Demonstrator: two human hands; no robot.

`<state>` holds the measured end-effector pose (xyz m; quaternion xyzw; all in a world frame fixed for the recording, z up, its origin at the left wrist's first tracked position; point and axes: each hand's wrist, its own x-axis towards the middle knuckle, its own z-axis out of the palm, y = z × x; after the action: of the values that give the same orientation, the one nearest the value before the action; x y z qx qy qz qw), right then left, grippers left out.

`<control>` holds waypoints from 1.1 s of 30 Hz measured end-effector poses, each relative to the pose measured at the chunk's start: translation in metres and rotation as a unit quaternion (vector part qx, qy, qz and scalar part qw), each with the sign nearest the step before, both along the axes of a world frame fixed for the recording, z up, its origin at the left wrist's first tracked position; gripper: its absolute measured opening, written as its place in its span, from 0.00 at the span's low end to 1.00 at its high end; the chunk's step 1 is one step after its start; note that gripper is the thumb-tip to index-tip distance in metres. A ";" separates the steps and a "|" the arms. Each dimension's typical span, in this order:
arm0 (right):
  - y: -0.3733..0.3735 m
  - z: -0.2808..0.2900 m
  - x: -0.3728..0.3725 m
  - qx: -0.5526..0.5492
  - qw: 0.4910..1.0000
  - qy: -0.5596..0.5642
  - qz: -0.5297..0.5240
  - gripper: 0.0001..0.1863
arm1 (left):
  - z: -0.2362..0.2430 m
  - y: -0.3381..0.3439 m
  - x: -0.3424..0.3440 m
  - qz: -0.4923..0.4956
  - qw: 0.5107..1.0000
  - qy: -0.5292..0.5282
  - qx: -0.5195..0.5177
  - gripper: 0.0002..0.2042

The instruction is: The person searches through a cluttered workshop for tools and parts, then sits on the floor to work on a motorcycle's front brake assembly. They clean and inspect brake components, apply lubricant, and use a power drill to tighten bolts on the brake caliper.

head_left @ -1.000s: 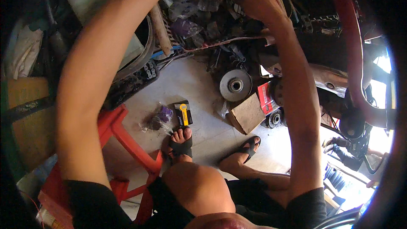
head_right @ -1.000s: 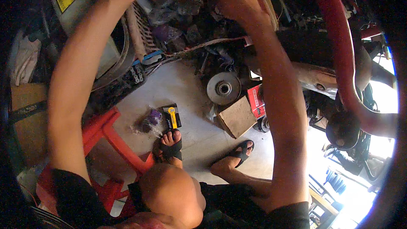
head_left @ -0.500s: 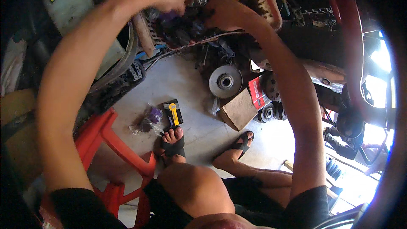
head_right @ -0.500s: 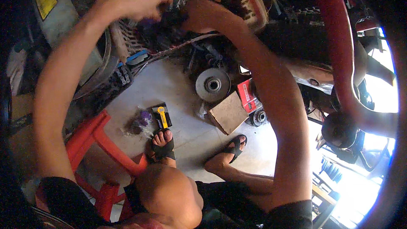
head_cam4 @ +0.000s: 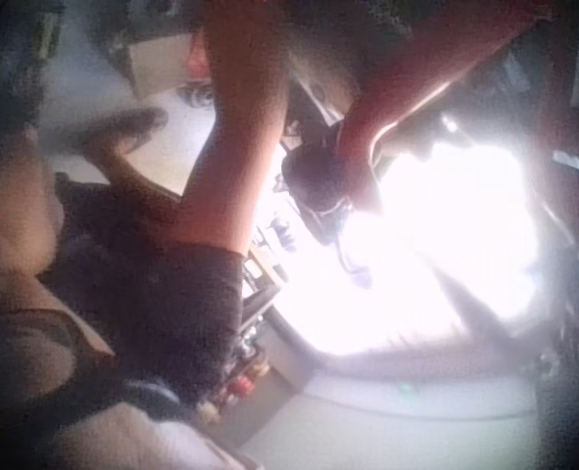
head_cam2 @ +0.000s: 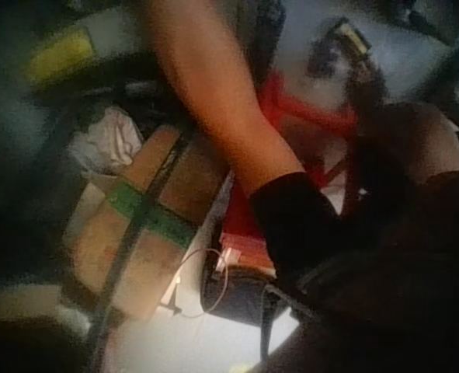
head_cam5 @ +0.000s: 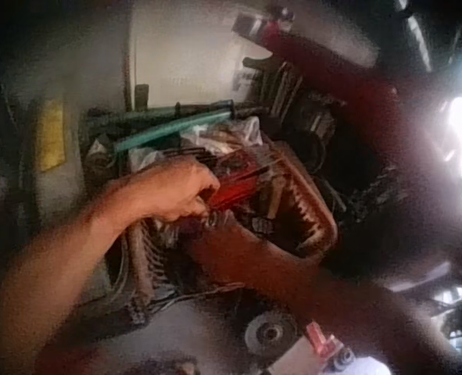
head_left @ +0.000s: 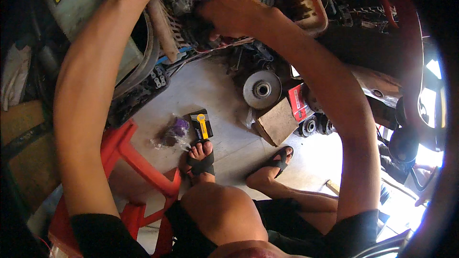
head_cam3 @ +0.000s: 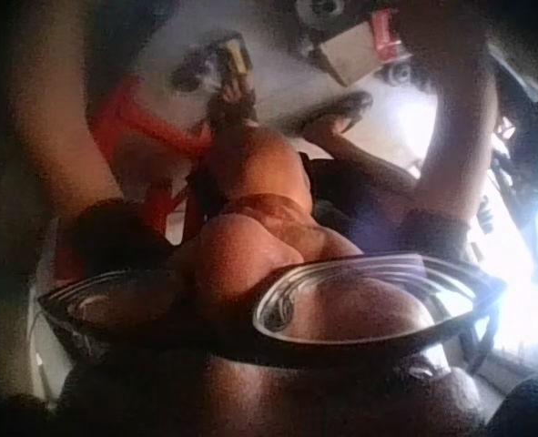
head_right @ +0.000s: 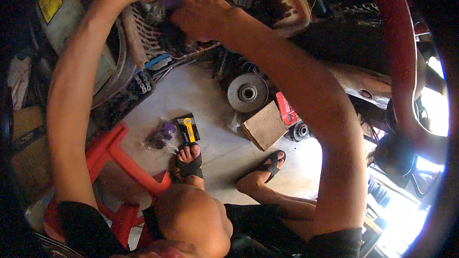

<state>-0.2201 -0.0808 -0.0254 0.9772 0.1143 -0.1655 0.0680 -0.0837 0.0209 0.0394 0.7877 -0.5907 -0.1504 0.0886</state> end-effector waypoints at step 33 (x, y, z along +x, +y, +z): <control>-0.095 0.043 -0.068 0.512 0.732 -0.070 -0.445 0.26 | -0.042 -0.001 0.015 -0.025 0.990 -0.061 -0.128 0.22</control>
<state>-0.2885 -0.1757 0.0177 0.8124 -0.2710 -0.0242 -0.5157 -0.0687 0.0198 -0.0030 0.7628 -0.6287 -0.0276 0.1485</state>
